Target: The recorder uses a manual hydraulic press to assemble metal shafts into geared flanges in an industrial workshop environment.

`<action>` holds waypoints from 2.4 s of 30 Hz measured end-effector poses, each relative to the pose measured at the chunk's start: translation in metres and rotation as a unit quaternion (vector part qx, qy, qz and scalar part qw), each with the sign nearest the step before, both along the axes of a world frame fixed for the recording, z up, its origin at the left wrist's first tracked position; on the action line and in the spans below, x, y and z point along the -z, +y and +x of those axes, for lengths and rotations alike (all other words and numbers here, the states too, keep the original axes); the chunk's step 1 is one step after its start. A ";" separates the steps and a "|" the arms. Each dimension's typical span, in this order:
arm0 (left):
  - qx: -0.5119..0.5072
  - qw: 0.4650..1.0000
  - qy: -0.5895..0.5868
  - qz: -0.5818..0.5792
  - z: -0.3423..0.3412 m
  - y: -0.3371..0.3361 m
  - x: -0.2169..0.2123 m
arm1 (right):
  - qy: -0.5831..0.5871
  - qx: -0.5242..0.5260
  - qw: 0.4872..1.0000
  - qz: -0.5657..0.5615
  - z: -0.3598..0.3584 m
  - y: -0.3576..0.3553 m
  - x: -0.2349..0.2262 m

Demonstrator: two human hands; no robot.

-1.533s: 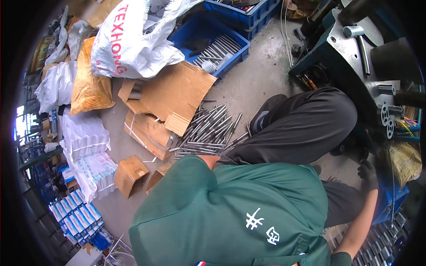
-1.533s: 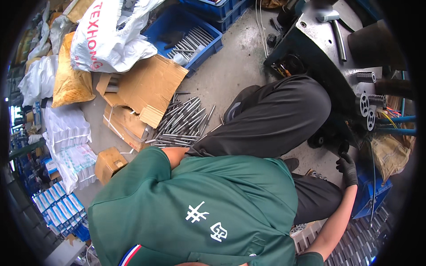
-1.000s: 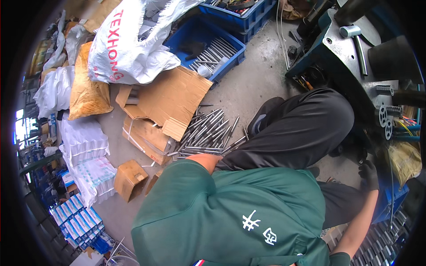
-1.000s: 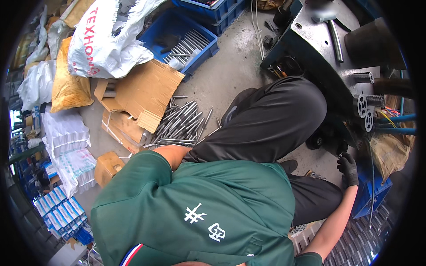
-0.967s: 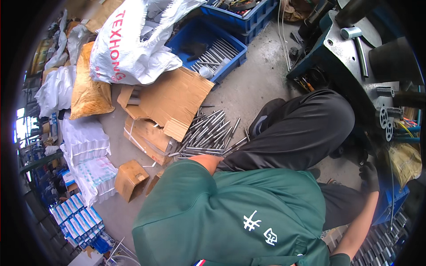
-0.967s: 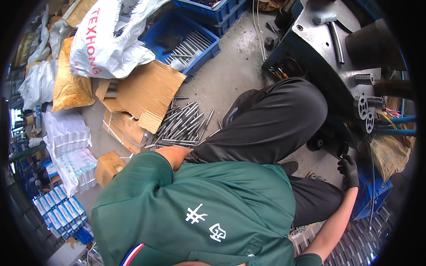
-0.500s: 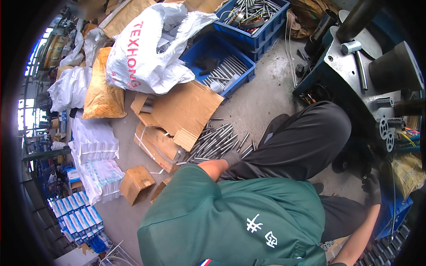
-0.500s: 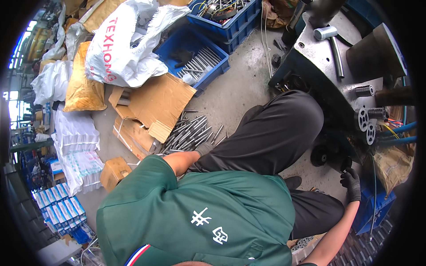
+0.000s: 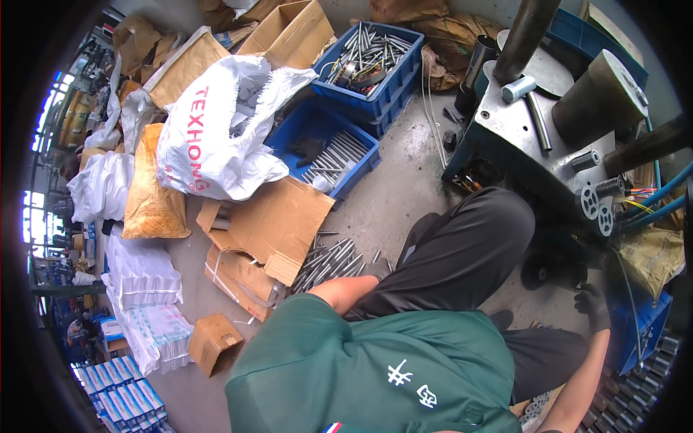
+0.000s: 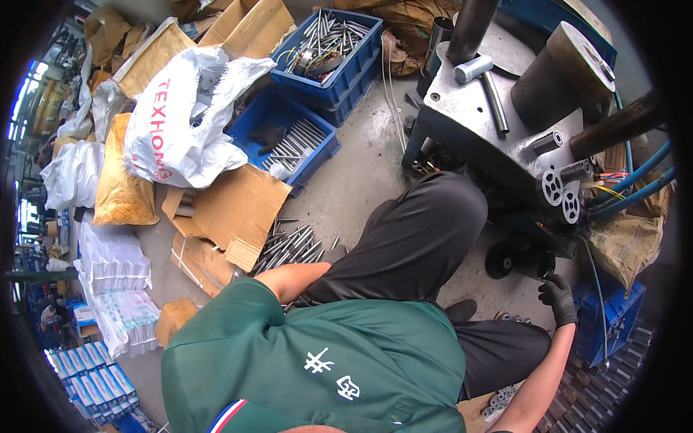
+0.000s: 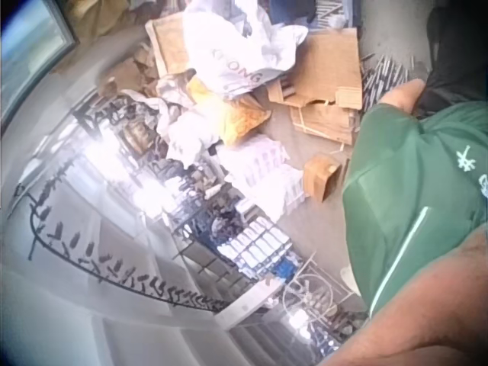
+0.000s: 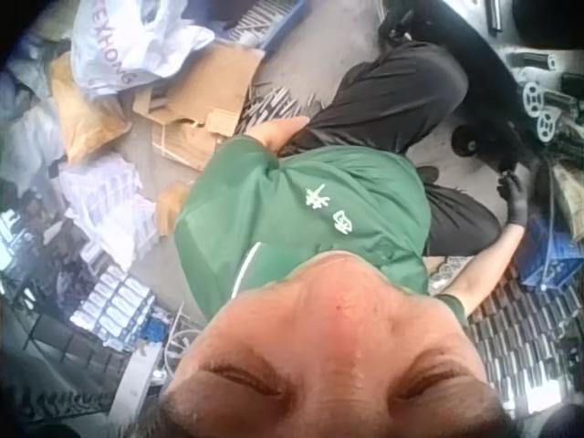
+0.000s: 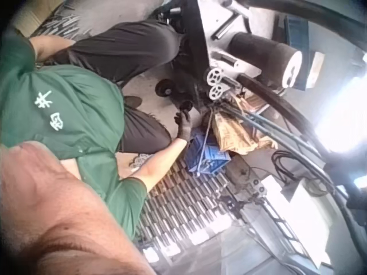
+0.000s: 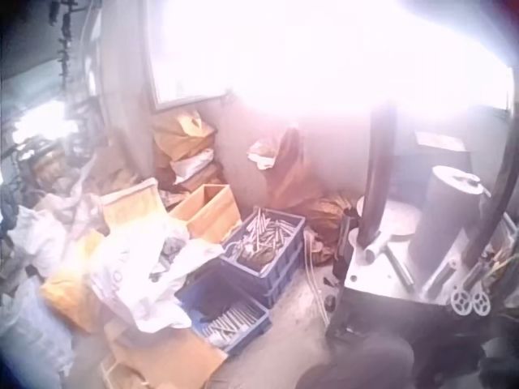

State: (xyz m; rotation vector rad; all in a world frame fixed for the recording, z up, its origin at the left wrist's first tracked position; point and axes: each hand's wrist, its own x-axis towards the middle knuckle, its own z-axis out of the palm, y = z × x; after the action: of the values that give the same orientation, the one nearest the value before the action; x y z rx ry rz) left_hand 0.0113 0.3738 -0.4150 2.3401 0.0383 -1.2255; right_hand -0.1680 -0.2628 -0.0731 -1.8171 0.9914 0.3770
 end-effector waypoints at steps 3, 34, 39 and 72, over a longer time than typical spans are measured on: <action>0.074 0.990 -0.106 0.056 0.023 -0.005 -0.052 | -0.029 0.009 1.000 0.009 -0.018 -0.005 0.001; 0.466 0.878 -0.103 -0.024 0.055 0.029 -0.032 | -0.006 0.064 0.997 0.030 -0.038 -0.083 0.095; 0.340 0.932 -0.061 -0.113 0.054 0.054 -0.048 | -0.017 0.047 0.998 0.047 -0.033 -0.085 0.108; -0.171 0.682 0.146 -0.696 0.125 -0.328 -0.458 | -0.469 0.007 0.695 -0.544 0.155 0.057 -0.081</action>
State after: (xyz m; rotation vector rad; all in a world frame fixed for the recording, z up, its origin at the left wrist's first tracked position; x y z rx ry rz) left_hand 0.1358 0.0463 0.0435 0.7304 -0.2545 -0.8450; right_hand -0.0126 -0.2061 0.0077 -2.5034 0.4125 -1.3656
